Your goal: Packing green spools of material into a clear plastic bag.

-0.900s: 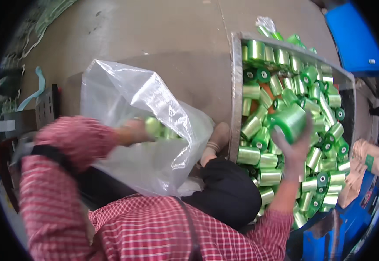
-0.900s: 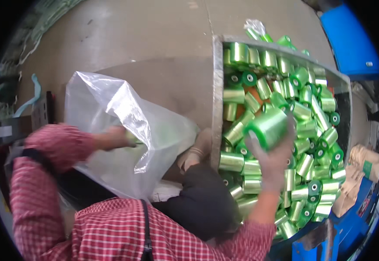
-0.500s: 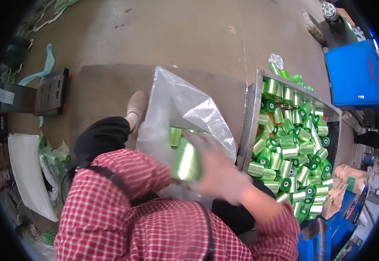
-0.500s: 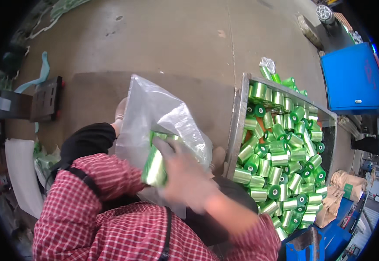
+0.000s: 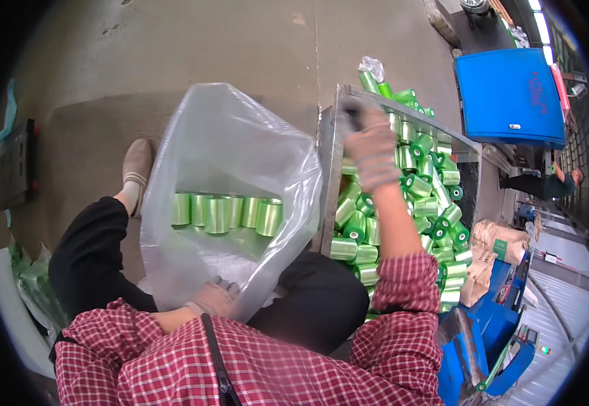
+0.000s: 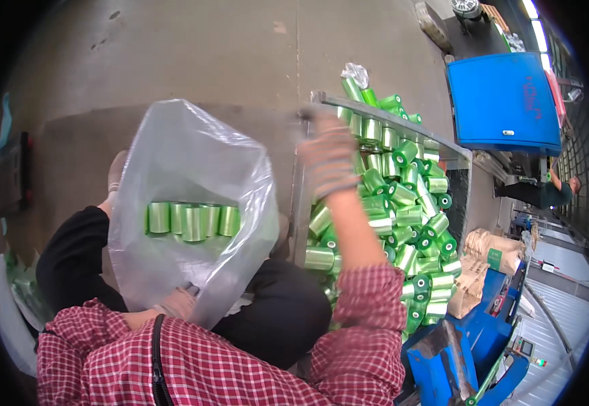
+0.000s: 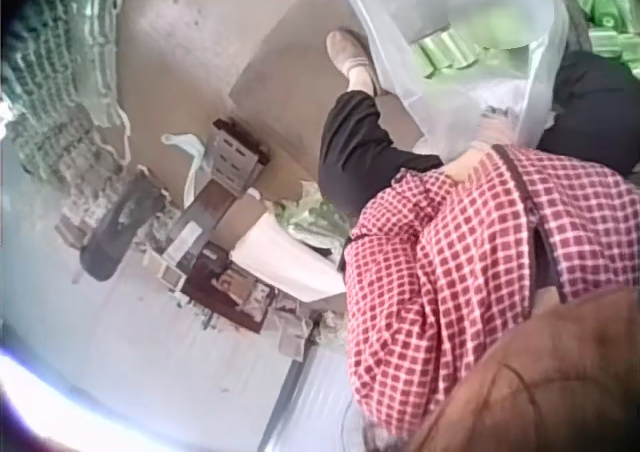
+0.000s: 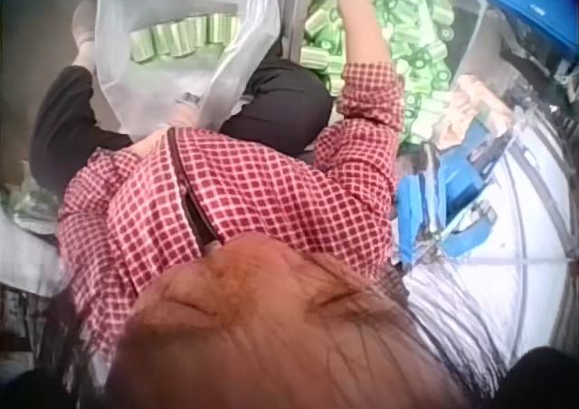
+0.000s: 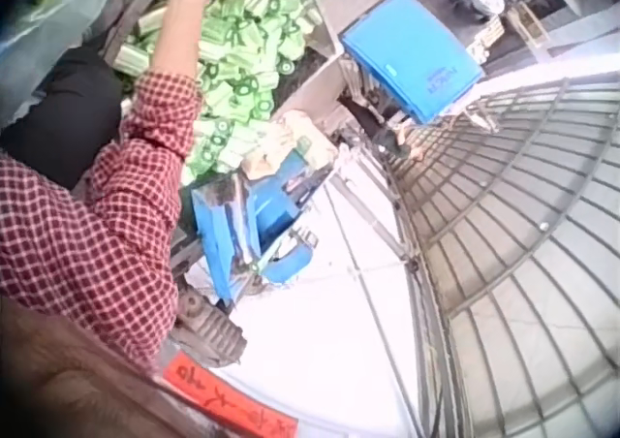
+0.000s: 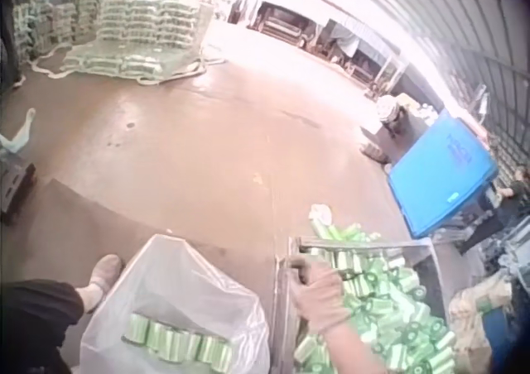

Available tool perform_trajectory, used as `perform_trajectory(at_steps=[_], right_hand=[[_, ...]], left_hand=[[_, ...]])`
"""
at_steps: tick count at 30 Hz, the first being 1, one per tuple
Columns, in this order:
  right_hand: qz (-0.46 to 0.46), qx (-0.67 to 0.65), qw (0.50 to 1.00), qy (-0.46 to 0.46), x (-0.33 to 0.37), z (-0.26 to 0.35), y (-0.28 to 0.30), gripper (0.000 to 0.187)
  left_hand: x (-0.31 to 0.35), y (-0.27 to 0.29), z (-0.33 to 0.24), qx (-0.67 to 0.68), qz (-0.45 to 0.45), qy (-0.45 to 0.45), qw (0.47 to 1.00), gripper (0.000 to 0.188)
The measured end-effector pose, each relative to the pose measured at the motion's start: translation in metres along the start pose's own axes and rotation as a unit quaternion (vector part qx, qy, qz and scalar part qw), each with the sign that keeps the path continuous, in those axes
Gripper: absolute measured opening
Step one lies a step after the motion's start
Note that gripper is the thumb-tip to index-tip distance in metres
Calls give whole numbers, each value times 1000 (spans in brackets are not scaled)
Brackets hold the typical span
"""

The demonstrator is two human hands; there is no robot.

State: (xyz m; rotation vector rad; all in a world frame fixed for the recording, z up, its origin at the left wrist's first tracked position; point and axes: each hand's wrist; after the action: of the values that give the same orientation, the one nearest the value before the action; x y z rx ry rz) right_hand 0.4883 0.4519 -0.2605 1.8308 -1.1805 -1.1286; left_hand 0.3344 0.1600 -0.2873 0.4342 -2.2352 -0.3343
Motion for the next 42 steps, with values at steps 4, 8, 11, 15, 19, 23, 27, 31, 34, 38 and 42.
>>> perform_trajectory(at_steps=[4,8,11,15,19,23,27,31,34,38,42], right_hand=[[371,17,914,165,9,-86,-138,38],[308,11,947,94,54,-80,-214,44],[313,-201,920,-122,52,-102,-148,57],[222,-773,540,-250,76,-186,-91,62],[247,-904,323,-130,70,-118,109,56],[557,-493,668,9,57,58,182,82],[612,-462,641,-29,151,191,17,102],[436,-379,815,-46,247,311,-60,88],[583,-262,660,395,184,289,-4,45],[368,-556,698,259,77,81,124,43],[410,-297,860,58,87,-188,-45,51]], left_hand=[[-18,-4,20,-213,-170,40,961,50],[-5,57,17,-252,-99,217,938,55],[63,101,2,-186,-194,322,908,56],[133,96,-7,-207,-363,167,893,62],[145,148,0,-335,-599,228,691,48],[149,102,73,207,-649,145,717,18],[146,115,46,292,-647,78,700,18],[135,107,52,195,-657,13,728,17],[148,105,59,239,-648,39,722,21],[149,108,71,171,-683,10,710,27],[145,122,31,-30,-752,-65,656,37]])
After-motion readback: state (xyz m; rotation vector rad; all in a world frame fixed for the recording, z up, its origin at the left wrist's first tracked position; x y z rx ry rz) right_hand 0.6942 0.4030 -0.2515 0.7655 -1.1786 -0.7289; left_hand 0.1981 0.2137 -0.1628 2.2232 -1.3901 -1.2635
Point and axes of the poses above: each hand's wrist, its own x-axis away from the middle knuckle, its own y-axis out of the back of the hand, z = x × y
